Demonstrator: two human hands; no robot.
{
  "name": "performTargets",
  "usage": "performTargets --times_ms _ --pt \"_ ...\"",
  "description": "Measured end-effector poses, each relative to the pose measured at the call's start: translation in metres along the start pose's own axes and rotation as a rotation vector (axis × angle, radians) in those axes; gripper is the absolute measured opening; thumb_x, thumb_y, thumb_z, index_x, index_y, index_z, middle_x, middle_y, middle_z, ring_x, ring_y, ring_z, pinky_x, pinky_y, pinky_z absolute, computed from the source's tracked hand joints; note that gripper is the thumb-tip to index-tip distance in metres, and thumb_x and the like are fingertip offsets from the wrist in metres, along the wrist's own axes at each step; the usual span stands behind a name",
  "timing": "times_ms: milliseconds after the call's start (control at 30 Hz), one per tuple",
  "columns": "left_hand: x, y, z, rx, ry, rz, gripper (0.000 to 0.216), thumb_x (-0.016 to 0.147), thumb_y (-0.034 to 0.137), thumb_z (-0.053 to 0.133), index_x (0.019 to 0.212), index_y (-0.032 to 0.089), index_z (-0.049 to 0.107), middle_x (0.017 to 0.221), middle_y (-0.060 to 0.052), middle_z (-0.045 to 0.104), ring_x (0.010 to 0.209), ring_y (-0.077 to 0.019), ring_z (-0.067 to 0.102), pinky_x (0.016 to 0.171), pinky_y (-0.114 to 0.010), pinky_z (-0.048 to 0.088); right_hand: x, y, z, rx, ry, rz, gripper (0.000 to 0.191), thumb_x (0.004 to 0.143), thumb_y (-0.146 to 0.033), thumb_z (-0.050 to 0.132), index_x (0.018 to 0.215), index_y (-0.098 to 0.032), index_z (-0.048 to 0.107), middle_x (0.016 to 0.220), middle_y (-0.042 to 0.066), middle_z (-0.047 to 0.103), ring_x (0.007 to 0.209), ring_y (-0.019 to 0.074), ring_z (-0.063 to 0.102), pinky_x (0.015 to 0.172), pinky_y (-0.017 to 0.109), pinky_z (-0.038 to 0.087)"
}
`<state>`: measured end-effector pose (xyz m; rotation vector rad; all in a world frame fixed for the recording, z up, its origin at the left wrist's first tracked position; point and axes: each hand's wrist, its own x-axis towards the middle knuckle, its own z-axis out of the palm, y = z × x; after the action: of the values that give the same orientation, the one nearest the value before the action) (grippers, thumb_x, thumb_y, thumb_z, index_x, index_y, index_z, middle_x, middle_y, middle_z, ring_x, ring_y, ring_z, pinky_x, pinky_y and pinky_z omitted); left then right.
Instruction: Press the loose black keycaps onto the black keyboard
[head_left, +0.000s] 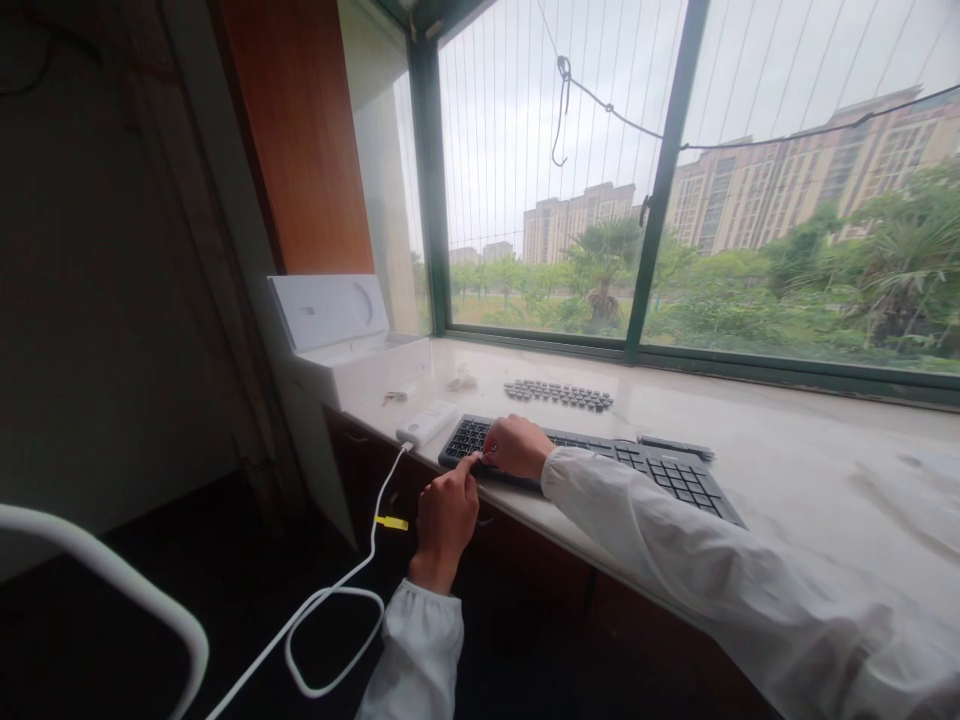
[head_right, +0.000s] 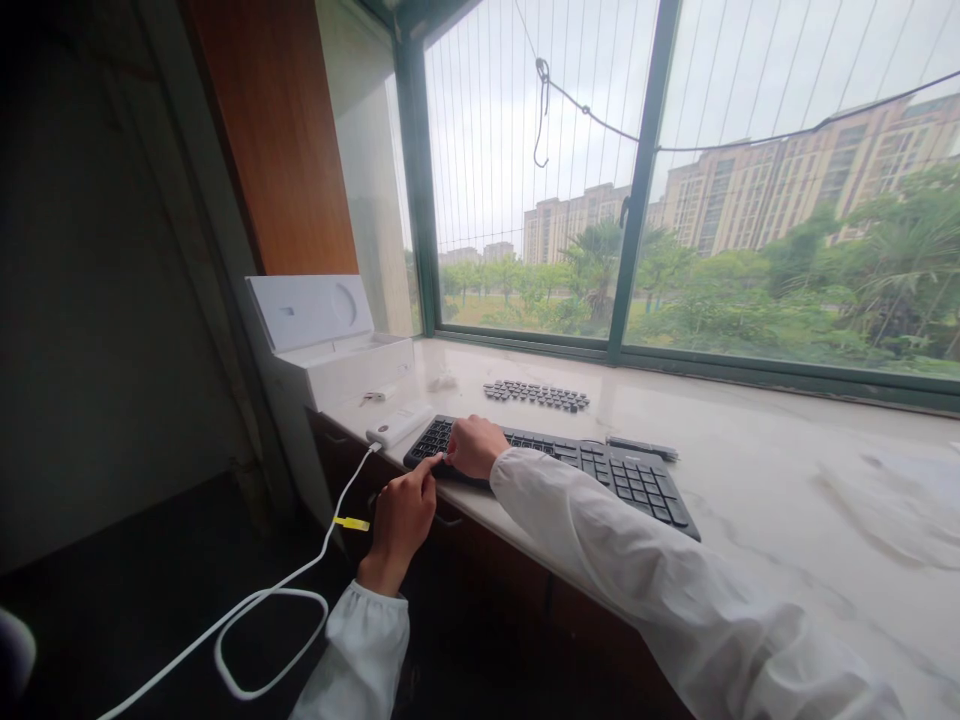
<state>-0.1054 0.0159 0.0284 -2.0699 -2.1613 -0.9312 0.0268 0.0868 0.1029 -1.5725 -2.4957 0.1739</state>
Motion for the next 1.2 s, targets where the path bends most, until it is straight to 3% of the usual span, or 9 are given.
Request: performTargets --times_ms 467,700,933,1200 --pt "0.003 0.004 -0.007 0.033 -0.040 -0.012 0.039 0.097 0.022 0.040 0.130 0.028 0.060 0.100 -0.009 0.074 0.090 -0.0200 0.070 0.075 -0.026 0.048 -0.001 0.000 -0.004 0.003 -0.008 -0.012 0.022 0.075 -0.036 0.071 0.093 -0.026 0.079 0.085 0.008 0.073 0.079 0.0186 0.067 0.062 0.022 0.044" --pt "0.008 0.001 -0.014 0.079 -0.056 0.019 0.037 0.098 0.027 0.037 0.123 0.034 0.064 0.096 -0.008 0.074 0.086 -0.0229 0.070 0.075 -0.031 0.049 0.001 0.000 0.000 -0.009 0.013 -0.038 0.024 0.076 -0.038 0.068 0.094 -0.025 0.079 0.091 0.010 0.073 0.080 0.0202 0.067 0.065 0.025 0.045" --pt "0.004 -0.001 -0.007 0.071 -0.004 0.038 0.038 0.096 0.023 0.040 0.125 0.035 0.062 0.098 -0.007 0.075 0.085 -0.0233 0.071 0.073 -0.031 0.050 0.003 0.004 0.001 0.034 0.011 -0.064 0.022 0.075 -0.036 0.069 0.092 -0.026 0.078 0.084 0.008 0.073 0.075 0.0182 0.066 0.060 0.023 0.043" --pt "0.005 -0.002 0.004 0.032 0.030 0.019 0.040 0.096 0.024 0.038 0.131 0.028 0.059 0.096 -0.009 0.075 0.087 -0.0237 0.071 0.074 -0.031 0.049 0.005 0.009 0.000 0.094 -0.045 -0.045 0.020 0.076 -0.037 0.069 0.091 -0.026 0.078 0.069 0.001 0.072 0.069 0.0145 0.066 0.059 0.021 0.042"
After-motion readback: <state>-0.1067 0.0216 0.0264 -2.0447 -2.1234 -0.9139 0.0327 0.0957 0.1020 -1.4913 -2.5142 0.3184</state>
